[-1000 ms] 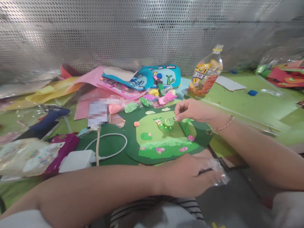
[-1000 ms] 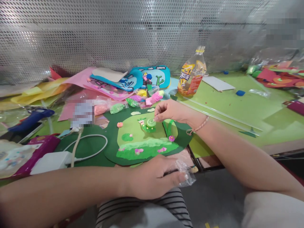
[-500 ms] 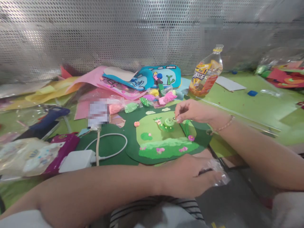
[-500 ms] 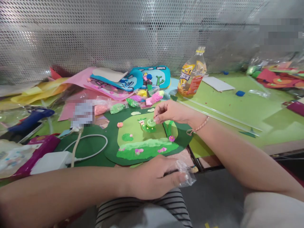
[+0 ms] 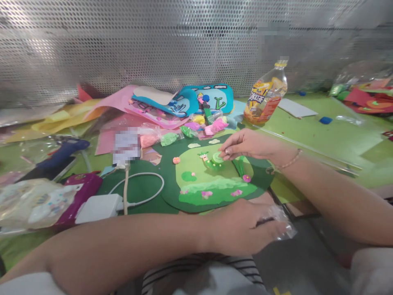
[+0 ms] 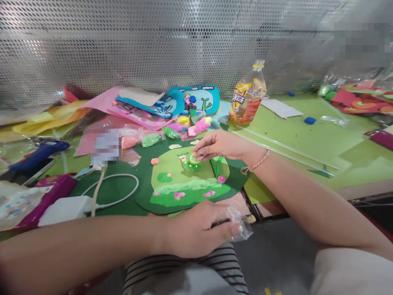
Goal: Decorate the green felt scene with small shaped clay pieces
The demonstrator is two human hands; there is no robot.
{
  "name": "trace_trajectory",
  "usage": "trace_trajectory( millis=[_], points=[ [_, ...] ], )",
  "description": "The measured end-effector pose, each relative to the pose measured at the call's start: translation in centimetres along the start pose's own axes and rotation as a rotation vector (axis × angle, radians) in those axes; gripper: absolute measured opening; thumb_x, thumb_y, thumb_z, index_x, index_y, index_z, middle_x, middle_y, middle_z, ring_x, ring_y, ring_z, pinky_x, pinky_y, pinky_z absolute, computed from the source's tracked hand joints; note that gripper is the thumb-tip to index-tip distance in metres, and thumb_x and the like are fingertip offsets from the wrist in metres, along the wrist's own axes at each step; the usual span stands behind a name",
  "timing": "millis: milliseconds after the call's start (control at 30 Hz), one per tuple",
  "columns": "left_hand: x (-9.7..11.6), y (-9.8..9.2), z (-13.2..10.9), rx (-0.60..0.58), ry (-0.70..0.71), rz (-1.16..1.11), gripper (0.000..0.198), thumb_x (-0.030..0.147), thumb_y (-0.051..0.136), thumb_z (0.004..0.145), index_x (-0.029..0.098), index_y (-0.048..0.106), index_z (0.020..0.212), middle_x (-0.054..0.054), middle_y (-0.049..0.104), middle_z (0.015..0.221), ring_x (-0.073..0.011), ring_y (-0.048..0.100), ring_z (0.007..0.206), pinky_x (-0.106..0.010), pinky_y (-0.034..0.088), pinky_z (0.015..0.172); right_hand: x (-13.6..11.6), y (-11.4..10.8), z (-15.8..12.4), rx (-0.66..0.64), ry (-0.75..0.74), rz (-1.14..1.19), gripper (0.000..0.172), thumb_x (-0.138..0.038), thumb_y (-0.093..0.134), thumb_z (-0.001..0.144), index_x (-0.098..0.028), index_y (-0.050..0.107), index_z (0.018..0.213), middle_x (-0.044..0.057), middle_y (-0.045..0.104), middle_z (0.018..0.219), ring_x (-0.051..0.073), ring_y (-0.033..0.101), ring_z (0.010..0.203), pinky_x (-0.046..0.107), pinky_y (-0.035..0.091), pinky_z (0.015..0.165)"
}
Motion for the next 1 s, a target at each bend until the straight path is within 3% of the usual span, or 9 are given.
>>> trace_trajectory(
  millis=[200, 400, 567, 833, 1000],
  points=[
    [-0.2, 0.1, 0.1, -0.008, -0.019, 0.024, 0.032, 0.036, 0.032, 0.093, 0.016, 0.057, 0.086, 0.002, 0.045, 0.068, -0.0069, 0.043, 0.064, -0.017, 0.038, 0.064, -0.8, -0.7, 0.1, 0.016, -0.108, -0.076, 0.021, -0.022, 0.08, 0.056, -0.016, 0.06, 0.061, -0.006, 0.059, 0.055, 0.005, 0.055, 0.051, 0.019, 0.047, 0.054],
    [-0.1, -0.1, 0.0, 0.01, 0.002, 0.035, 0.032, 0.035, 0.032, 0.093, 0.015, 0.056, 0.084, 0.002, 0.044, 0.068, -0.0068, 0.042, 0.064, -0.017, 0.038, 0.064, -0.3, -0.2, 0.0, 0.006, -0.022, -0.048, 0.017, -0.025, 0.078, 0.058, -0.018, 0.069, 0.07, -0.002, 0.067, 0.064, 0.008, 0.062, 0.06, 0.022, 0.053, 0.061],
    [-0.4, 0.2, 0.0, -0.02, -0.044, 0.035, 0.033, 0.036, 0.032, 0.093, 0.017, 0.057, 0.087, 0.002, 0.047, 0.07, -0.0075, 0.045, 0.067, -0.018, 0.039, 0.067, 0.3, 0.7, -0.2, -0.048, 0.047, 0.004, 0.024, -0.029, 0.076, 0.06, -0.019, 0.072, 0.081, 0.001, 0.072, 0.076, 0.012, 0.066, 0.072, 0.027, 0.055, 0.071],
    [-0.3, 0.3, 0.0, -0.01, -0.016, 0.021, 0.033, 0.037, 0.032, 0.093, 0.016, 0.057, 0.087, 0.001, 0.048, 0.07, -0.0077, 0.045, 0.065, -0.017, 0.039, 0.064, -0.7, 0.1, -0.1, -0.023, -0.07, -0.089, 0.022, -0.022, 0.079, 0.055, -0.016, 0.058, 0.059, -0.006, 0.058, 0.051, 0.005, 0.056, 0.047, 0.016, 0.046, 0.047],
    [-0.2, 0.1, 0.0, -0.006, -0.016, 0.006, 0.031, 0.035, 0.032, 0.093, 0.017, 0.056, 0.087, 0.002, 0.048, 0.073, -0.0074, 0.045, 0.068, -0.017, 0.038, 0.068, -0.4, 0.4, -0.2, -0.048, -0.042, -0.059, 0.017, -0.023, 0.078, 0.059, -0.016, 0.063, 0.064, -0.004, 0.064, 0.057, 0.007, 0.06, 0.053, 0.018, 0.05, 0.054]
  ],
)
Point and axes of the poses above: each hand's wrist, its own z-axis towards the middle knuckle, its own y-axis out of the palm, x = y × z, the point moved 10 cm from there along z, towards the middle knuckle
